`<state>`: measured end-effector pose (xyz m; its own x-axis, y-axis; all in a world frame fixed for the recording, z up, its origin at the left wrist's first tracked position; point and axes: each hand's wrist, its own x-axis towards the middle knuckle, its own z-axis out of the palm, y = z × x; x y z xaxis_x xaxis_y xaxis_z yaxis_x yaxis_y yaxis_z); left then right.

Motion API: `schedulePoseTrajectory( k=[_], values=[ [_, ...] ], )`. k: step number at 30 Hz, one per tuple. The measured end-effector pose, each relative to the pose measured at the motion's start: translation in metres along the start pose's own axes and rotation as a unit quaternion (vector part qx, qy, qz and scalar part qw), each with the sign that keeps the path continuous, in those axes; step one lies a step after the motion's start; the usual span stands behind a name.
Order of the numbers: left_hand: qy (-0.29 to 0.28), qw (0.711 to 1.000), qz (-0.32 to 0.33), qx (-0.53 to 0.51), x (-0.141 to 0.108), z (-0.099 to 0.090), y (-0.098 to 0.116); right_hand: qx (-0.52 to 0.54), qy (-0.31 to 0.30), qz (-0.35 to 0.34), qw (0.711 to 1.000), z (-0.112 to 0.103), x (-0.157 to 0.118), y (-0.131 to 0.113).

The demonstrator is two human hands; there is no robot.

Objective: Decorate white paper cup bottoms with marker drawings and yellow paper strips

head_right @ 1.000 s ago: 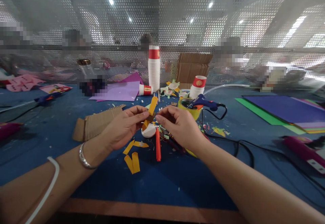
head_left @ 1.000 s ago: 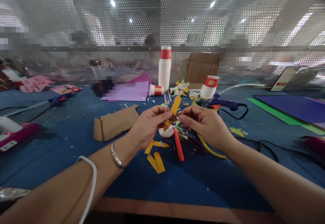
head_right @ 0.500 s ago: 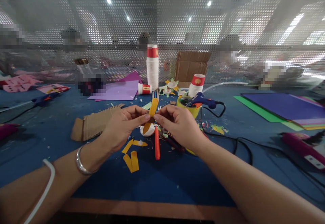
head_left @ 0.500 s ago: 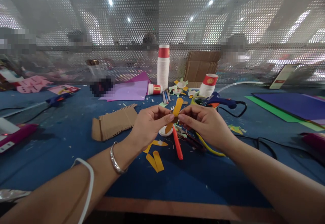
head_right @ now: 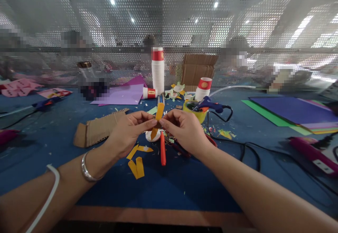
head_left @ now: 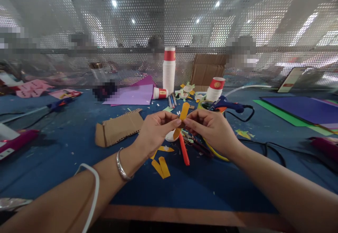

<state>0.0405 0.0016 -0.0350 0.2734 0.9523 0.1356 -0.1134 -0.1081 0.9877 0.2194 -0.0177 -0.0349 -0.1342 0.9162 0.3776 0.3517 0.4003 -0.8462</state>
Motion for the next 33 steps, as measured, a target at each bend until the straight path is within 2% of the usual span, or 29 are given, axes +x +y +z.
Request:
schedulePoseTrajectory(
  k=[3,6,9,15,19,23,27,33],
  values=[
    [0.000,1.000,0.006,0.011,0.0014,-0.0010,-0.0023,-0.017,0.008,-0.004,1.000,-0.0002,-0.0011,0.0015],
    [0.005,0.995,0.043,0.085,0.0009,-0.0020,-0.0040,-0.039,0.023,-0.021,0.999,-0.0003,-0.0021,0.0015],
    [-0.005,0.990,0.051,0.130,-0.0008,-0.0020,-0.0029,-0.062,0.030,-0.047,0.997,0.0006,-0.0025,-0.0004],
    [-0.059,0.995,0.025,0.076,-0.0011,-0.0018,-0.0010,-0.082,0.024,-0.067,0.994,0.0010,-0.0032,-0.0032],
    [-0.065,0.998,0.002,0.022,0.0004,-0.0006,-0.0029,-0.071,0.006,-0.066,0.995,-0.0005,-0.0036,-0.0027],
    [-0.074,0.995,-0.006,-0.067,0.0022,-0.0006,-0.0009,-0.075,0.015,-0.072,0.994,-0.0039,-0.0035,-0.0013],
    [-0.068,0.990,-0.036,-0.116,0.0040,-0.0034,0.0029,-0.098,0.032,-0.084,0.991,-0.0065,-0.0027,0.0016],
    [-0.032,0.986,-0.063,-0.149,0.0057,-0.0011,0.0027,-0.168,0.031,-0.151,0.974,-0.0044,-0.0015,0.0029]
  ],
)
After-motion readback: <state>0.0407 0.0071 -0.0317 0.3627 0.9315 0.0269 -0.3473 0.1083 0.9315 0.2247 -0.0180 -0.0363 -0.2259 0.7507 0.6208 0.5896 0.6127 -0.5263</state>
